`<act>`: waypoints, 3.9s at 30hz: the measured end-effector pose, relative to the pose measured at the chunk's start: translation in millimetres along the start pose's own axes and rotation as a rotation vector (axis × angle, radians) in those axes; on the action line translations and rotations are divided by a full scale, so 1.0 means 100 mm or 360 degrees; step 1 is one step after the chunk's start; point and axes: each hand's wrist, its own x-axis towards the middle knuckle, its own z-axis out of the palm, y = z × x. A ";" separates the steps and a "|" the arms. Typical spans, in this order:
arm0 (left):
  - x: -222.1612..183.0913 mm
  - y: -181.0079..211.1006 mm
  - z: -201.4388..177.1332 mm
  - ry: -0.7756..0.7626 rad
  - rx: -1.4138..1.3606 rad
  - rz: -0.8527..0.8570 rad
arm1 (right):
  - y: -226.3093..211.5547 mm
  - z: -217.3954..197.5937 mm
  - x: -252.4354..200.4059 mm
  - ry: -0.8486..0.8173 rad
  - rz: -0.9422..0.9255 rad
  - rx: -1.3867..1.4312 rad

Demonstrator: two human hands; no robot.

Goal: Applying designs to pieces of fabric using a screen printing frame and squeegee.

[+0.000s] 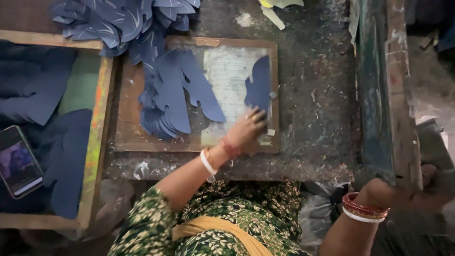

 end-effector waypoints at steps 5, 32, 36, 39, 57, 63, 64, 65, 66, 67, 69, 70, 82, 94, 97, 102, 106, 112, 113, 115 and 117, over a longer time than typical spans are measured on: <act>-0.40 0.09 -0.21 0.0244 -0.0414 0.0181 | -0.32 0.11 0.19 0.0052 0.0141 -0.0064; -1.38 0.42 -0.34 -0.0505 -0.0684 -0.1192 | -0.01 0.67 -0.78 -0.1492 0.0532 -0.0142; -1.17 0.38 -0.57 -0.0448 -0.0507 -0.1161 | -0.54 0.76 -0.87 -0.1535 0.0141 -0.0098; -1.18 0.32 -0.56 -0.0622 -0.0424 -0.1105 | -0.97 0.95 -0.90 -0.1713 0.0002 0.0036; -1.22 0.24 -0.47 -0.0324 -0.0628 -0.0967 | -0.82 2.01 -1.02 -0.1776 -0.0331 0.0736; -1.22 0.33 -0.47 -0.0248 -0.0546 -0.0938 | -1.02 0.75 -1.02 -0.1937 -0.0387 0.0524; -1.23 0.38 -0.53 -0.0213 -0.0566 -0.1065 | -0.97 0.70 -1.03 -0.2027 -0.0219 0.0446; -1.23 0.42 -0.59 -0.0176 -0.0586 -0.1191 | -0.92 0.64 -1.04 -0.2114 -0.0050 0.0366; -1.22 0.46 -0.69 -0.0168 -0.0580 -0.1200 | -0.94 0.60 -1.00 -0.2112 -0.0059 0.0377; -1.21 0.49 -0.79 -0.0128 -0.0990 -0.1147 | -0.97 0.57 -0.95 -0.1929 0.0177 0.0438; -1.10 0.58 -1.08 -0.0062 -0.1385 -0.1080 | -0.90 0.56 -0.85 -0.1734 0.0394 0.0513; -1.04 0.66 -1.25 0.0063 -0.1495 -0.0659 | -0.88 0.53 -0.85 -0.1634 0.0385 0.0437; 0.25 -0.28 -0.22 0.0902 0.0141 -0.0887 | 1.05 0.06 -0.71 -0.0335 0.0281 -0.0336; 0.04 -1.22 -0.94 0.1258 -0.0795 -0.1126 | 1.13 -0.07 -0.80 -0.0065 -0.0127 -0.0124; -0.27 -0.61 -0.66 0.0583 -0.0095 -0.0889 | 1.16 -0.07 -0.80 -0.0007 -0.0239 -0.0054; -0.08 -0.14 0.15 0.0522 -0.0125 -0.0382 | 1.02 -0.13 -0.72 0.0023 -0.0339 -0.0135; 0.36 -0.19 0.28 0.0619 -0.0450 -0.0227 | 0.31 0.01 -0.19 0.0008 -0.0368 -0.0285; 0.11 0.05 0.33 0.0360 -0.0275 -0.0024 | 0.07 0.06 -0.10 0.0019 0.0003 0.0024; -0.04 0.14 0.31 0.0276 -0.0188 0.0039 | -0.02 0.08 -0.07 0.0036 0.0053 0.0043; -0.19 0.20 0.09 0.0270 -0.0246 0.0050 | -0.10 0.14 0.02 0.0041 -0.0010 0.0100; -0.28 0.21 -0.04 0.0259 -0.0310 0.0050 | -0.15 0.16 0.06 0.0031 -0.0071 0.0160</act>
